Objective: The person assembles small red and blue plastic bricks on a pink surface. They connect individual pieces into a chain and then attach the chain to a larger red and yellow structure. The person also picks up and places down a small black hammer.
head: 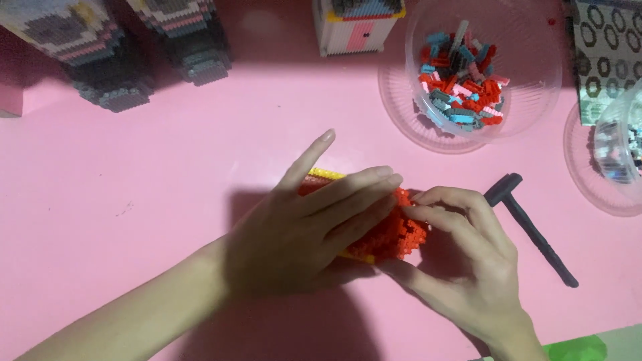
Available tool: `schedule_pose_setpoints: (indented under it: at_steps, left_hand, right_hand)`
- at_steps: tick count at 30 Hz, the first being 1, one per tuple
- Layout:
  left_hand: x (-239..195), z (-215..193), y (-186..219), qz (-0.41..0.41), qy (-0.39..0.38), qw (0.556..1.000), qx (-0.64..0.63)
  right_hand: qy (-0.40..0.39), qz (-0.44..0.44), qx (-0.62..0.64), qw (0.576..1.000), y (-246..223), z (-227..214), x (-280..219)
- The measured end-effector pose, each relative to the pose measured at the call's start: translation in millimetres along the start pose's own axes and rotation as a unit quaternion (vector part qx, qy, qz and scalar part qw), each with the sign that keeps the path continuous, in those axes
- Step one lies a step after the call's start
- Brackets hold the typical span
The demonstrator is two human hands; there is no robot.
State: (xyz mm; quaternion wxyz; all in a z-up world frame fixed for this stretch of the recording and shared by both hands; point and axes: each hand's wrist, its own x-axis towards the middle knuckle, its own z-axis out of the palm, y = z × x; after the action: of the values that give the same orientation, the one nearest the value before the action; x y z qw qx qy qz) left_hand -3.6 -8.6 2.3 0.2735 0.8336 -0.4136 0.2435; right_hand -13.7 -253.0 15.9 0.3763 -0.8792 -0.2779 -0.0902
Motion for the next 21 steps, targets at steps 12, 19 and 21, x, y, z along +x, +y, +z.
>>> schedule_pose_setpoints:
  at_steps: [12, 19, 21]
  left_hand:
    - [-5, -3, -2, -0.014, -0.017, 1.000, 0.000]
    - [-7, -3, -1, -0.001, 0.010, 0.999, 0.035]
    - [-7, -1, -2, -0.006, 0.023, 1.000, 0.017]
  right_hand:
    - [-0.027, 0.023, 0.000, 0.999, -1, -1, 11]
    - [-0.032, 0.014, -0.009, 0.999, -7, -2, 16]
    - [-0.028, 0.019, -0.030, 0.999, -8, -4, 16]
